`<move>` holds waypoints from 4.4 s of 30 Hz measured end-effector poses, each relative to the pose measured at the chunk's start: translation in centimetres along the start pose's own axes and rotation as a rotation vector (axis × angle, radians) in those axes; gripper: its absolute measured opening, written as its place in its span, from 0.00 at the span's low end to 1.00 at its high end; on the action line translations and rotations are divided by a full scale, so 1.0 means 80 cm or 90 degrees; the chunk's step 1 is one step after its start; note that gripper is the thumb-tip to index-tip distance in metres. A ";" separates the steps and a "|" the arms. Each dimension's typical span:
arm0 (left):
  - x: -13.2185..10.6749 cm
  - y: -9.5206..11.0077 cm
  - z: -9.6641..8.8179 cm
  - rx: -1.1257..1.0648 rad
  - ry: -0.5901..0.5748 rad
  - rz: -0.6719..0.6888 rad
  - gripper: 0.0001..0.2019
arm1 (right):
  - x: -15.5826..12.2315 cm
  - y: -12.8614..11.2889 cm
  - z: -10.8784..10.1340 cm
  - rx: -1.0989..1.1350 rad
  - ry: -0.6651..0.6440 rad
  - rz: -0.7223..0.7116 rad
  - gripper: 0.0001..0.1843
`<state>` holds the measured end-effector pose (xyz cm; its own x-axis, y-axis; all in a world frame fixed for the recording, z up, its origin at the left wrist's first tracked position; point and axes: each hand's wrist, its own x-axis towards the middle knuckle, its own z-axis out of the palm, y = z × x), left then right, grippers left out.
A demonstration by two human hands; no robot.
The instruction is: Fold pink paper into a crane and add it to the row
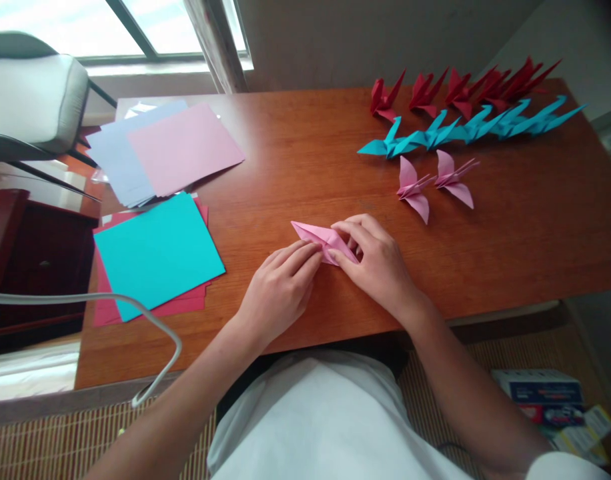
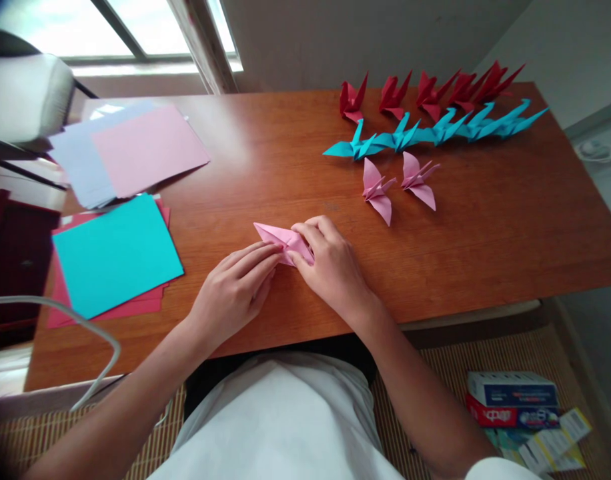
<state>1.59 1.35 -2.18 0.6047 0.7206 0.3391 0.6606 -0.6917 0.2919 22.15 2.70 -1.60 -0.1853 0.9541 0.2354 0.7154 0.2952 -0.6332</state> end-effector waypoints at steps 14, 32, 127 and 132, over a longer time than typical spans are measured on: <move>0.002 0.021 -0.020 0.134 -0.103 -0.095 0.26 | -0.023 -0.027 -0.003 -0.169 -0.082 -0.118 0.12; -0.021 0.017 -0.011 0.100 0.008 0.018 0.22 | -0.023 -0.013 0.000 -0.121 -0.070 -0.210 0.14; -0.025 0.012 -0.017 0.034 0.026 0.029 0.15 | -0.021 0.002 -0.002 -0.166 -0.019 -0.294 0.07; -0.029 0.011 -0.020 0.032 0.058 0.028 0.13 | -0.022 0.004 -0.001 -0.153 -0.032 -0.281 0.07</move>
<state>0.10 -1.00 -1.26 0.5925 0.6805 0.4311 0.6569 -0.7179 0.2304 22.77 1.12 -2.12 -0.5324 0.7443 0.4032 0.6955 0.6561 -0.2928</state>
